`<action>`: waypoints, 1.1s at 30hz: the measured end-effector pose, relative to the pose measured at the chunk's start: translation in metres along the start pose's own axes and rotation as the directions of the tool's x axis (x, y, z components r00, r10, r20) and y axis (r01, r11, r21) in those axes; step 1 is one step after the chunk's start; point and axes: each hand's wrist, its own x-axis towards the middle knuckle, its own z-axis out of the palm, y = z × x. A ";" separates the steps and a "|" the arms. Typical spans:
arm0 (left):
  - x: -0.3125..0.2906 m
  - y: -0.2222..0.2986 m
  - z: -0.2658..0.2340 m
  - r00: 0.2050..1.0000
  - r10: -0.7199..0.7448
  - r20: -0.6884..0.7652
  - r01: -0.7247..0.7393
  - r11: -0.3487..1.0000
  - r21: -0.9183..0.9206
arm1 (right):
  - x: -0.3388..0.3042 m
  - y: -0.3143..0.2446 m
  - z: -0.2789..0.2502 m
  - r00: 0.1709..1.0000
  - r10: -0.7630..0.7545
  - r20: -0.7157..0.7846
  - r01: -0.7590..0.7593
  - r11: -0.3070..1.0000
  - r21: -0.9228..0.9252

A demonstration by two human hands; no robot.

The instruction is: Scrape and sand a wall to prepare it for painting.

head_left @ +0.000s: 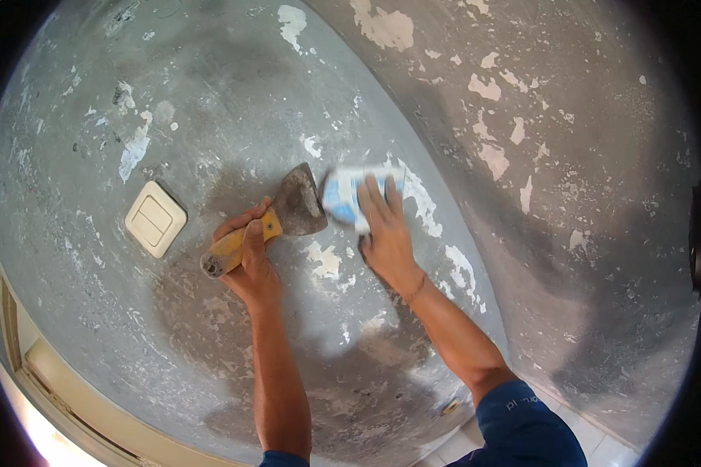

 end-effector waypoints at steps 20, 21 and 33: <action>0.001 -0.014 0.033 0.999 -0.031 0.025 0.030 0.999 0.030 | 0.130 0.059 -0.005 0.985 -0.169 -0.030 0.169 0.986 0.001; 0.001 -0.013 0.036 0.999 -0.034 0.023 0.034 0.999 0.024 | 0.138 0.063 -0.006 0.981 -0.194 -0.009 0.194 0.981 -0.017; 0.002 -0.015 0.052 0.998 -0.046 0.031 0.045 0.999 0.016 | 0.001 0.101 -0.033 0.996 -0.062 -0.065 0.062 0.998 -0.005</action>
